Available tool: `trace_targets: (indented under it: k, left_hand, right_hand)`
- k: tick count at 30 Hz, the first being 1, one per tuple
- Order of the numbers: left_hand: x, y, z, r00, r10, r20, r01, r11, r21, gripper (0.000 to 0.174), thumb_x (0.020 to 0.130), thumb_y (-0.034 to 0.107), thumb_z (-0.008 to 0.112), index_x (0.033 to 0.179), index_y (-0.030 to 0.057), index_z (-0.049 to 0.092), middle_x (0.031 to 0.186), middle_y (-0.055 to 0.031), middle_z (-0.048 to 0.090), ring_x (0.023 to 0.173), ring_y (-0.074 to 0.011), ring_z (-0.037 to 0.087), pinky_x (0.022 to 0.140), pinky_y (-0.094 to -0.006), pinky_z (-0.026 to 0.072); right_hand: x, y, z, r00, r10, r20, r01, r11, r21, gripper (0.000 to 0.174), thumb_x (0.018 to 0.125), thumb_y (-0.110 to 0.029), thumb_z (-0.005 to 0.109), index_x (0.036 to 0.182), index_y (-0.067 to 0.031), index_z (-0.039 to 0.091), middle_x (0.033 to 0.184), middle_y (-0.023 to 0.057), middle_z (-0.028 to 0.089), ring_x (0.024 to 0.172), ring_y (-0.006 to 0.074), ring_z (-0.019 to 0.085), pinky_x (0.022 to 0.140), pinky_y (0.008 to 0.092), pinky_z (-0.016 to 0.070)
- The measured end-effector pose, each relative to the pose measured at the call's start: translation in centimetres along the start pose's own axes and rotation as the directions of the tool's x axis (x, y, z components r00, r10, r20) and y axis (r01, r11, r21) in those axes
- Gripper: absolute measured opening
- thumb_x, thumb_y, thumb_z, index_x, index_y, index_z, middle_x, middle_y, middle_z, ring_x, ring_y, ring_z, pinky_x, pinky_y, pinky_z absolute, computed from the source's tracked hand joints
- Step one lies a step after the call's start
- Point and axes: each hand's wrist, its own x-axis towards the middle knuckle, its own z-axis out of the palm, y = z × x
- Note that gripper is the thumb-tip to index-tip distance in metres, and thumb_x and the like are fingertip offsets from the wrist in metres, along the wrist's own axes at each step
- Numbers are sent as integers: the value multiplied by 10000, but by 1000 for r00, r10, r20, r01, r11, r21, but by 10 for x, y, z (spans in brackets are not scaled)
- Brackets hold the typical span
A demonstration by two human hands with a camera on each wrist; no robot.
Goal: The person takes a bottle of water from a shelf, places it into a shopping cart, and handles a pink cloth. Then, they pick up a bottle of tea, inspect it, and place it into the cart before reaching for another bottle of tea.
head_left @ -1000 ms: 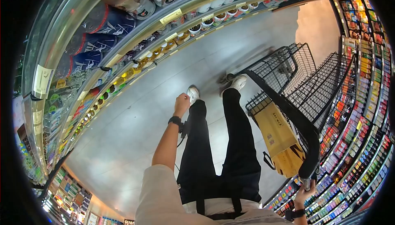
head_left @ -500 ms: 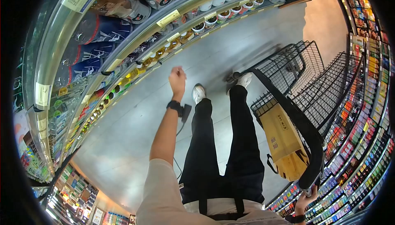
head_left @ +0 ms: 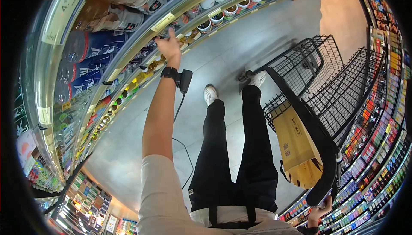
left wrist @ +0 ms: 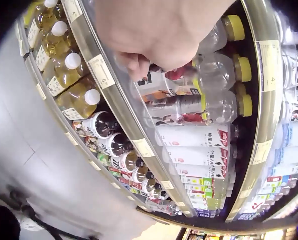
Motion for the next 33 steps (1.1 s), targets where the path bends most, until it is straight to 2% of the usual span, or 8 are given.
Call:
trace_targets:
  k: [5, 8, 14, 19, 23, 25, 27, 33]
  left_hand:
    - [-17, 54, -7, 992, -121, -38, 126, 967, 221, 653, 884, 477, 718, 1112, -102, 519, 826, -272, 690, 758, -418, 700, 689, -501, 546]
    - [9, 2, -3, 989, 126, -74, -67, 840, 538, 647, 921, 509, 658, 1142, -82, 512, 819, -256, 698, 718, -414, 699, 705, -519, 530]
    - [-33, 30, -28, 994, 94, 46, -100, 985, 143, 675, 974, 438, 635, 1278, -115, 395, 631, -151, 652, 486, -223, 652, 440, -343, 505]
    - [-60, 83, -45, 975, 221, -5, -221, 974, -50, 570, 926, 196, 730, 1348, -47, 435, 959, -151, 670, 570, -151, 603, 520, -321, 519]
    - [-38, 78, -31, 940, 335, -61, -340, 926, -161, 356, 887, 162, 763, 1138, -33, 604, 897, -122, 692, 594, -151, 602, 582, -308, 507]
    - [-30, 81, -31, 899, 421, -124, -421, 907, 22, 278, 876, 156, 768, 1024, -39, 636, 799, -98, 681, 579, -160, 594, 579, -330, 502]
    - [-19, 73, -27, 851, 489, -191, -490, 871, 42, 221, 872, 149, 760, 844, -43, 654, 649, -68, 644, 537, -179, 566, 569, -353, 475]
    - [-24, 64, -35, 884, 451, -119, -439, 891, 114, 211, 932, 143, 691, 924, -59, 631, 642, -82, 642, 507, -173, 542, 534, -351, 430]
  right_hand:
    - [-17, 24, 2, 1000, 27, 0, -27, 998, 56, 517, 935, -84, 686, 1363, 65, 438, 1157, 165, 535, 970, 252, 552, 848, 374, 476]
    - [-41, 55, 2, 998, 59, -9, -59, 998, -11, 700, 852, -209, 799, 1405, 35, 447, 1242, 168, 542, 1095, 307, 553, 954, 412, 446]
    - [-48, 68, 3, 992, 127, 21, -127, 992, 18, 679, 867, -134, 783, 1425, 27, 430, 1255, 156, 528, 1108, 290, 548, 982, 391, 440]
    - [-35, 63, 4, 1000, -12, -11, 11, 996, -86, 613, 901, -114, 748, 1406, 43, 438, 1219, 150, 531, 1073, 257, 558, 934, 362, 467]
    - [-15, 40, 12, 994, -7, -110, 2, 999, -38, 391, 929, 28, 667, 1278, 71, 496, 1006, 148, 550, 884, 224, 560, 779, 360, 488]
    - [-10, 49, 0, 957, 219, 190, -238, 968, 83, 410, 929, 13, 672, 1289, 74, 487, 981, 147, 546, 860, 221, 560, 757, 348, 487]
    - [1, 33, 2, 975, 196, 107, -208, 971, 114, 310, 907, -27, 665, 1145, 57, 484, 857, 109, 496, 758, 199, 483, 677, 341, 423]
    - [42, -20, 7, 971, 238, -38, -232, 966, 117, 336, 814, -162, 658, 729, -39, 357, 668, 27, 282, 617, 167, 277, 549, 361, 228]
